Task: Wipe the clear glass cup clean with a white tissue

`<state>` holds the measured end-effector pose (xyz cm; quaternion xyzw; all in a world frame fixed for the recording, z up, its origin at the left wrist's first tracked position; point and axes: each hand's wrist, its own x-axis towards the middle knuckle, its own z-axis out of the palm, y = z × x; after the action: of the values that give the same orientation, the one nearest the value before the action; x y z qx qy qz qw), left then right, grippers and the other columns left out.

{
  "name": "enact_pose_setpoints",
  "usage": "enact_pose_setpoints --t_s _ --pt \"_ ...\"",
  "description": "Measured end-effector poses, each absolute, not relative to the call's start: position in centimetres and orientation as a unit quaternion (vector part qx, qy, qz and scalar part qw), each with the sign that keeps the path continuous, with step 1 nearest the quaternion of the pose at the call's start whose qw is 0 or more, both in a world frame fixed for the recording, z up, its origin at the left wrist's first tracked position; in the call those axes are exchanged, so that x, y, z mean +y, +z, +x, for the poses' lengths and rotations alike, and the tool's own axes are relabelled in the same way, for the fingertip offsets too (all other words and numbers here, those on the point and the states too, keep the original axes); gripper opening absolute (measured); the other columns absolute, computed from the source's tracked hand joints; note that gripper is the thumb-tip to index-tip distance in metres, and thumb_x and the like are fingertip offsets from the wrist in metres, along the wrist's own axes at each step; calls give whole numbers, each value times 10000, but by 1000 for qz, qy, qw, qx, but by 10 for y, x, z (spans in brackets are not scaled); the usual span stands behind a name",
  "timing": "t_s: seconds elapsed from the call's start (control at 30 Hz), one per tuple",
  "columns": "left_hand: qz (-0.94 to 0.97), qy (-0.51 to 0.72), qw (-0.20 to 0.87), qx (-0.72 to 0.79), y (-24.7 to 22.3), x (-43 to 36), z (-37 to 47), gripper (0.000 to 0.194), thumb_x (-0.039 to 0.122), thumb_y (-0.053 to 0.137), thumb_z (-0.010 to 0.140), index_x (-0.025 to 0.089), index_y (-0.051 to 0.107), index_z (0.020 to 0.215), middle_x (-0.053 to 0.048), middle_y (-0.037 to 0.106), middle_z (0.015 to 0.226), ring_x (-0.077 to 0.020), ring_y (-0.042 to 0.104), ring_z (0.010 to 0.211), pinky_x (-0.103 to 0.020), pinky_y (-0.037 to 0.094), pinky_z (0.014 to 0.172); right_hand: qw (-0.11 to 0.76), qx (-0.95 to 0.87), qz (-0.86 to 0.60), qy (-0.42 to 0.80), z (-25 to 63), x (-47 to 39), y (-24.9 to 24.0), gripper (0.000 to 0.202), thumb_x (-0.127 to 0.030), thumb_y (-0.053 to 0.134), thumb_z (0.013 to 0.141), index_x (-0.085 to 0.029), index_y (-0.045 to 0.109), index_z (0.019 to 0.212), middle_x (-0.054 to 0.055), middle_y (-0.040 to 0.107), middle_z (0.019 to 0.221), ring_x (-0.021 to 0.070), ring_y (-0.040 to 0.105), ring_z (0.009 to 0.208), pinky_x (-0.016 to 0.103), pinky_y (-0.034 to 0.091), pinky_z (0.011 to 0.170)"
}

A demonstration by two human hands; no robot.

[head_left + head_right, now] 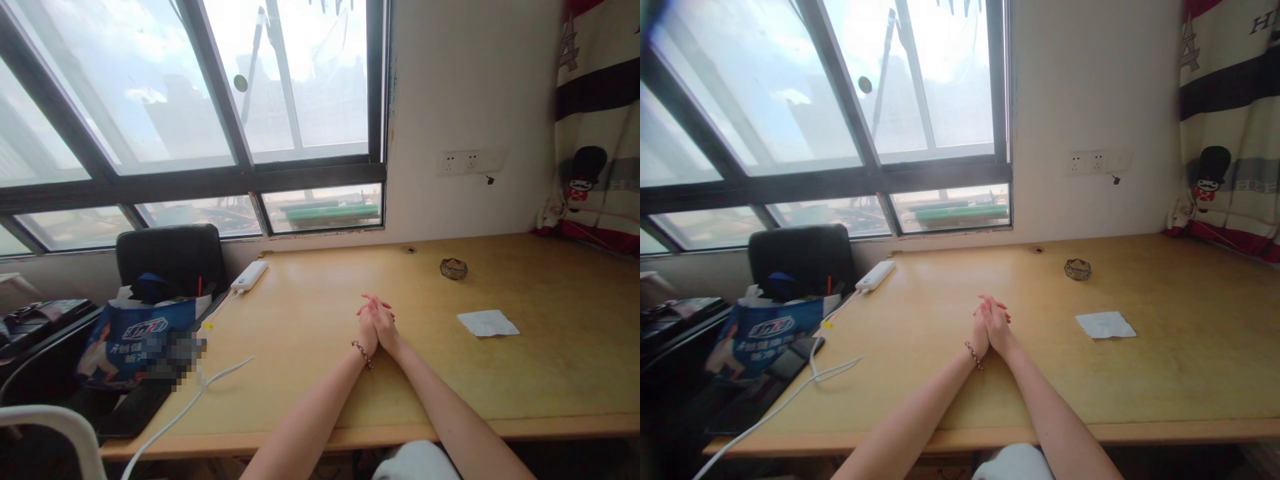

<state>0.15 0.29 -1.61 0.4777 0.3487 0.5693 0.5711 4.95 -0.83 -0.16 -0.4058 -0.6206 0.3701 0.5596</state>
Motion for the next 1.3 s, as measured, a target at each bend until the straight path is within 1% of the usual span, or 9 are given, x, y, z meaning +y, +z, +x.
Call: enact_pose_setpoints --t_s 0.13,0.27,0.43,0.63,1.03,1.3 --pt "476 571 568 355 -17 3 2 317 442 388 758 162 535 746 -73 577 635 -181 565 599 -325 484 575 561 -617 -404 375 49 -9 -3 393 -450 287 866 -178 464 1088 51 615 788 156 594 700 277 482 629" --pt "474 562 565 375 -16 4 1 358 475 386 756 155 542 721 -69 574 597 -173 563 569 -307 478 552 564 -609 -409 379 48 -8 -6 395 -449 283 867 -173 465 1085 55 618 787 155 590 708 281 483 650" --pt "478 563 559 376 -16 5 1 397 490 371 759 138 546 706 -69 567 581 -164 558 543 -298 468 518 568 -604 -410 379 48 -7 -7 393 -453 290 863 -177 470 1077 56 620 795 153 586 692 278 483 632" --pt "484 563 561 366 -20 8 1 370 478 393 750 147 553 709 -70 566 578 -160 552 529 -295 466 496 565 -604 -418 377 48 -7 -7 409 -467 281 860 -178 481 1068 63 620 805 159 585 701 286 482 640" --pt "480 547 563 392 -18 8 1 435 530 354 749 137 539 714 -72 569 585 -167 559 544 -298 463 527 566 -605 -413 378 48 -6 -8 405 -467 291 860 -172 479 1063 55 615 784 152 582 685 276 481 621" --pt "498 550 544 391 -16 6 1 415 522 368 745 146 541 717 -76 574 591 -176 561 555 -308 465 548 569 -602 -408 383 48 -7 -7 396 -464 289 859 -180 474 1063 57 618 796 156 587 690 285 491 626"
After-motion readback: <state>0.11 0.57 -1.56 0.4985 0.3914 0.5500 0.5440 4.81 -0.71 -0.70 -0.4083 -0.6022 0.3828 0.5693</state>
